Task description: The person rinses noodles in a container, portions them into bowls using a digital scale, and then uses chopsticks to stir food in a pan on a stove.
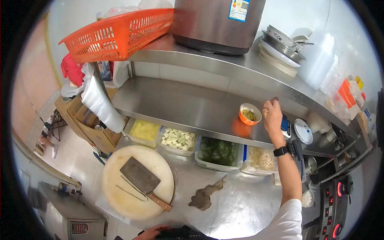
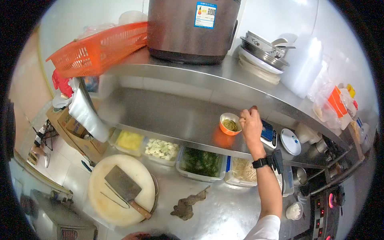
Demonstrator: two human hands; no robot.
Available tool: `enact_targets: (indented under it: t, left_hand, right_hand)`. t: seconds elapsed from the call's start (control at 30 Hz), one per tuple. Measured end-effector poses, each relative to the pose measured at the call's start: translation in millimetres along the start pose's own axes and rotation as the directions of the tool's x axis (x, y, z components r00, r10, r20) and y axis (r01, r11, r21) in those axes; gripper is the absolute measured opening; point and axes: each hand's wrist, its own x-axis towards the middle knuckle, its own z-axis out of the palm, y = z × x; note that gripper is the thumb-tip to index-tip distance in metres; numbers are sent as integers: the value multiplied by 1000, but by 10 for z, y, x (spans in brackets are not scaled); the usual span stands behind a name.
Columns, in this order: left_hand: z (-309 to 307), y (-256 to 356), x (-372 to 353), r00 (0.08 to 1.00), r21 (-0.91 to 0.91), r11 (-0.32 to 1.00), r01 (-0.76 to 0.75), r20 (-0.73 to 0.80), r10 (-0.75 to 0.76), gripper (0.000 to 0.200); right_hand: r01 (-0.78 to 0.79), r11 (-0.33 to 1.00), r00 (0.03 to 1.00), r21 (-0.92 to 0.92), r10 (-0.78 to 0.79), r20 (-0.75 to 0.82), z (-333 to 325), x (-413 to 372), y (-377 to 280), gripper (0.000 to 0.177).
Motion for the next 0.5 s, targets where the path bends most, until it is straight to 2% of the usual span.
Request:
enact_targets:
  t: [0.03, 0.1, 0.13, 0.17, 0.23, 0.27, 0.3, 0.33, 0.37, 0.4, 0.43, 0.47, 0.5]
  left_hand:
    - [-5, -60, -13, 1000, 93, 995, -23, -1, 23, 45]
    - [-3, -182, -74, 998, 244, 968, -65, -10, 69, 47]
    - [21, -242, -115, 996, 290, 954, -75, -16, 84, 47]
    - [51, -331, -169, 996, 291, 954, -69, -36, 83, 47]
    - [146, -521, -308, 999, 119, 993, -2, -42, 8, 48]
    - [177, -644, -302, 997, 100, 995, 15, -73, -8, 48]
    - [231, -815, -290, 989, 34, 995, 96, -117, -91, 41]
    - [369, -899, -407, 969, -49, 983, 175, -169, -181, 36]
    - [453, -169, -449, 950, -443, 882, 160, -175, -260, 39]
    - [516, -460, -422, 963, -542, 828, 145, -114, -243, 40]
    - [587, -589, -422, 977, -571, 812, 120, -78, -199, 40]
    - [599, -713, -403, 987, -588, 805, 77, -67, -144, 40]
    - [615, -997, -389, 980, -305, 944, 124, -109, -164, 41]
  right_hand:
    - [1, 1000, 1000, 6, -1, 1, 3, -40, 1, 8]
    - [101, 988, 976, 118, -121, 180, 84, -83, -27, 7]
    - [143, 985, 968, 100, -160, 196, 161, -132, -30, 10]
    - [150, 982, 968, 117, -170, 186, 285, -208, 22, 10]
    - [191, 974, 946, 119, -215, 243, 506, -375, 163, 16]
    - [24, 990, 924, 140, -76, 376, 495, -420, 136, 23]
    - [-278, 875, 905, 397, 101, 413, 586, -480, 216, 30]
    - [-379, 795, 869, 474, 130, 477, 609, -505, 255, 37]
    - [64, 993, 884, 103, -105, 455, 478, -444, 138, 42]
    - [-38, 984, 866, 173, -54, 497, 307, -416, 40, 44]
    - [23, 986, 924, 164, -84, 373, 423, -508, 123, 40]
    - [60, 985, 903, 163, -123, 412, 464, -503, 176, 40]
    - [3, 985, 868, 174, -89, 488, 642, -534, 350, 42]
